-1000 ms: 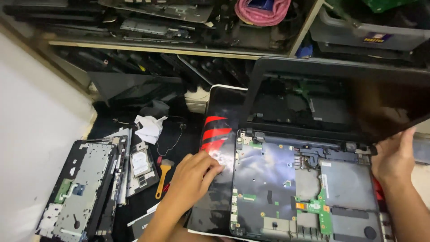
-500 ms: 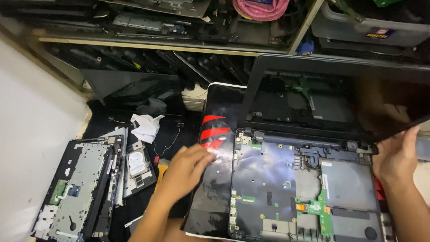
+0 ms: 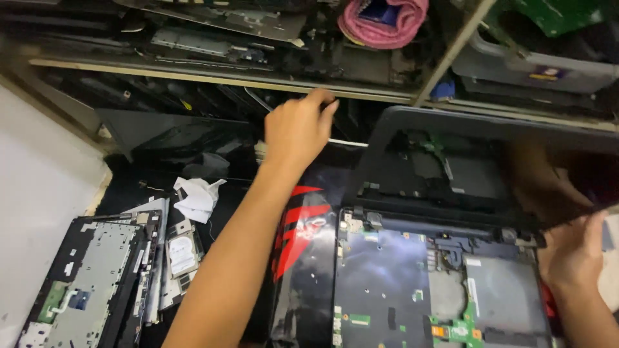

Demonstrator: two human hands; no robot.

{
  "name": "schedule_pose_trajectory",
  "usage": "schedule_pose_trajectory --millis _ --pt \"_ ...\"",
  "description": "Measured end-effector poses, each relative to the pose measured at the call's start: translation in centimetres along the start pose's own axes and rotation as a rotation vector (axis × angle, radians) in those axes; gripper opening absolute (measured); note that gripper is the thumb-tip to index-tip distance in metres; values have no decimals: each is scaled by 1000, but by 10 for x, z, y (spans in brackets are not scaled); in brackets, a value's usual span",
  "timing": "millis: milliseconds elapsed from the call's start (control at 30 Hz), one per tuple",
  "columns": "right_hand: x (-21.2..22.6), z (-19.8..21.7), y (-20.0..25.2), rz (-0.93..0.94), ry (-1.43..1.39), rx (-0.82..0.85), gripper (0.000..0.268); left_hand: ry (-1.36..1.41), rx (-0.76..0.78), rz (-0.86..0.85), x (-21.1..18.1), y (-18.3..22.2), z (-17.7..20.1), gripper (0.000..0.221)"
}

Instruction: Using a prying tool to remove the bezel and then detaching the screen assembly and internal cables from a laptop.

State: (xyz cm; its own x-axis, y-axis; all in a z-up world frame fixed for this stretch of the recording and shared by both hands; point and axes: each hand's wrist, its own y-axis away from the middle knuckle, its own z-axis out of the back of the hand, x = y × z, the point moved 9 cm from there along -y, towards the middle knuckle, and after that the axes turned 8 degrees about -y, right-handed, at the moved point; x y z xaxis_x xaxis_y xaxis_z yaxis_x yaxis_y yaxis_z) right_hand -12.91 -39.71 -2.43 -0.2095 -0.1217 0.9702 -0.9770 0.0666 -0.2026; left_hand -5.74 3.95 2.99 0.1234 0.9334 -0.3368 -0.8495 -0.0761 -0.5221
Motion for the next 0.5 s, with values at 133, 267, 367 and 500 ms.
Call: schedule_pose_trajectory --millis 133,267,367,500 --pt "-23 30 1 -73 56 -73 100 -22 -4 49 -1 -37 -20 28" --pt "-29 43 0 -80 62 -129 96 8 57 71 6 -64 -29 18" --pt "-24 31 -1 -21 -673 -37 78 -10 70 -5 8 -77 -39 22" --pt "-14 15 0 -77 69 -95 95 -48 135 -86 2 -82 -32 31"
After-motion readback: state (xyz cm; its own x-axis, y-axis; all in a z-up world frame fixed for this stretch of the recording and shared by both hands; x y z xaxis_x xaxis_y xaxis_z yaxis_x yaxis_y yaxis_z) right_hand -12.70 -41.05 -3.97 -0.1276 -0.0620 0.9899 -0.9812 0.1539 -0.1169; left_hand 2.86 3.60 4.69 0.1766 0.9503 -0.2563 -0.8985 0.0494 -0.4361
